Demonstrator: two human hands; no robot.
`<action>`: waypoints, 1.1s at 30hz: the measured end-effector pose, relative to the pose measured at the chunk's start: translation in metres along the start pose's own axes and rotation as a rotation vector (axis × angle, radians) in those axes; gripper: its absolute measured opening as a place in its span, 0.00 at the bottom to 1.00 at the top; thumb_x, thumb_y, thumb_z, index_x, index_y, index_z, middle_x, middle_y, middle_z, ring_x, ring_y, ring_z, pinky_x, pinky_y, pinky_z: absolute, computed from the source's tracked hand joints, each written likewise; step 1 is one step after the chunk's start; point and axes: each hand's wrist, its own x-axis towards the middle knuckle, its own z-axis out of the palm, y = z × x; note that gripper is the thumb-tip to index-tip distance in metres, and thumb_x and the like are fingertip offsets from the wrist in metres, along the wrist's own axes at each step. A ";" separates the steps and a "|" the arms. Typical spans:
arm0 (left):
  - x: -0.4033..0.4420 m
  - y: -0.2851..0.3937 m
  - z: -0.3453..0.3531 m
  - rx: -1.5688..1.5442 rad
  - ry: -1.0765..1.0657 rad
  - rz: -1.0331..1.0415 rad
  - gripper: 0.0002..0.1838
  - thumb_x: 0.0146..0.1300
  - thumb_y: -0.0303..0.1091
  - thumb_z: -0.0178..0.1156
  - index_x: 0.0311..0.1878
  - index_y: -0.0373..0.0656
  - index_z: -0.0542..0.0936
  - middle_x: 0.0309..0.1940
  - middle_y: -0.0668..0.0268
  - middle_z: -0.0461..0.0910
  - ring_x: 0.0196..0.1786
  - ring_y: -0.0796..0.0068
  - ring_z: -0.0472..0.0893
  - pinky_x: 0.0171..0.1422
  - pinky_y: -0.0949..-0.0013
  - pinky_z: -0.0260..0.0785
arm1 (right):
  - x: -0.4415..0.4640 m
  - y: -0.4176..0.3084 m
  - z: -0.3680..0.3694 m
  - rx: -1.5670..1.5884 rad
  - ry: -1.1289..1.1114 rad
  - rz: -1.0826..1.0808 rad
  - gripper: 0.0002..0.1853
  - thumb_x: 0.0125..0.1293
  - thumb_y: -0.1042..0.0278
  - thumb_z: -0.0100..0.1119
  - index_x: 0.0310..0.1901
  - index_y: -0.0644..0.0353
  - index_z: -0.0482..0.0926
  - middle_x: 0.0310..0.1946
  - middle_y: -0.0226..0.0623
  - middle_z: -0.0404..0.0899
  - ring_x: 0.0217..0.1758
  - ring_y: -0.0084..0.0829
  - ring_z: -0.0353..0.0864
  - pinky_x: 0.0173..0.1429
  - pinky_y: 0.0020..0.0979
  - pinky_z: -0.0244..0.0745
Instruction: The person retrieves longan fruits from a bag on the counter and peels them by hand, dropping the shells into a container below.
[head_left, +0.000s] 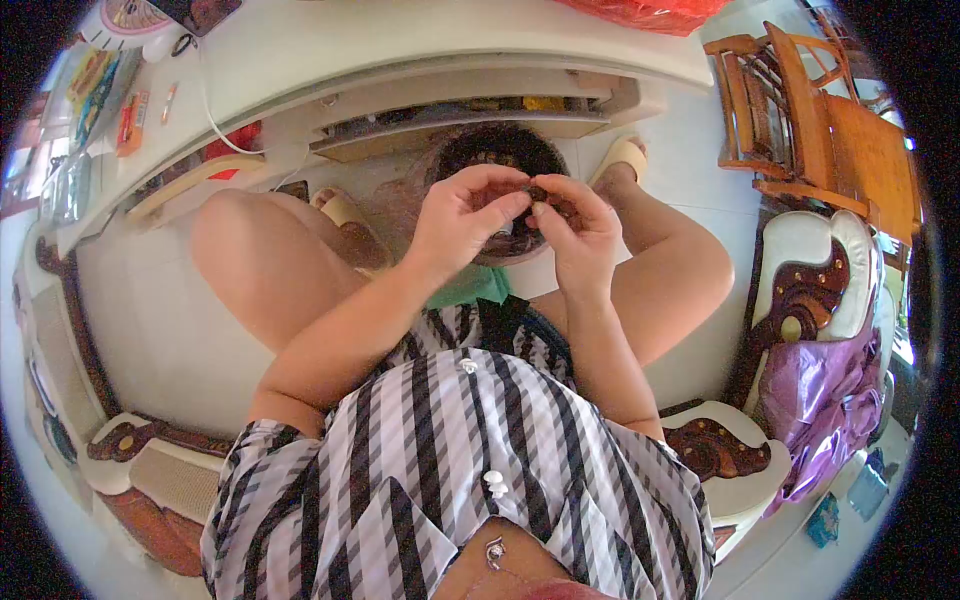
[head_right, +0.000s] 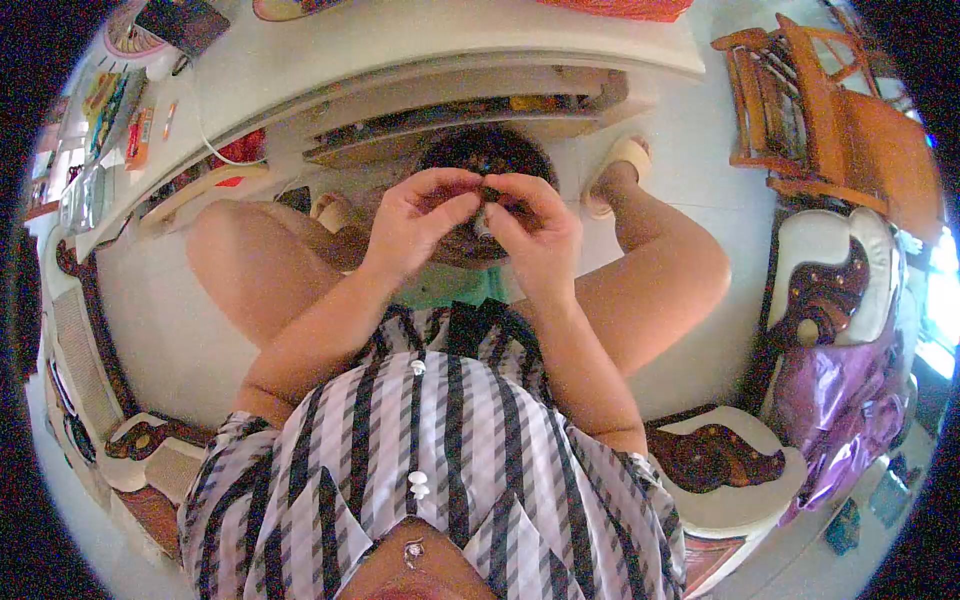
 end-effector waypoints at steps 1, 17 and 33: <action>-0.001 0.001 0.001 -0.067 -0.014 -0.003 0.12 0.54 0.25 0.59 0.43 0.38 0.76 0.35 0.68 0.78 0.37 0.82 0.75 0.44 0.77 0.68 | 0.000 0.001 0.001 -0.066 -0.011 -0.068 0.13 0.50 0.82 0.56 0.40 0.64 0.76 0.34 0.31 0.77 0.33 0.22 0.75 0.38 0.21 0.72; -0.005 -0.020 -0.016 0.355 0.085 0.174 0.11 0.44 0.32 0.63 0.32 0.37 0.80 0.24 0.63 0.79 0.29 0.79 0.77 0.33 0.75 0.69 | -0.010 -0.006 0.019 -0.788 -0.039 -0.340 0.12 0.49 0.81 0.60 0.37 0.64 0.78 0.33 0.36 0.80 0.31 0.22 0.79 0.38 0.23 0.75; 0.007 -0.019 -0.017 0.085 0.035 -0.031 0.09 0.43 0.29 0.64 0.28 0.37 0.78 0.23 0.64 0.78 0.27 0.79 0.75 0.34 0.74 0.68 | 0.000 0.012 0.010 -0.187 0.044 0.143 0.13 0.50 0.84 0.56 0.40 0.68 0.72 0.37 0.40 0.77 0.39 0.27 0.76 0.46 0.25 0.72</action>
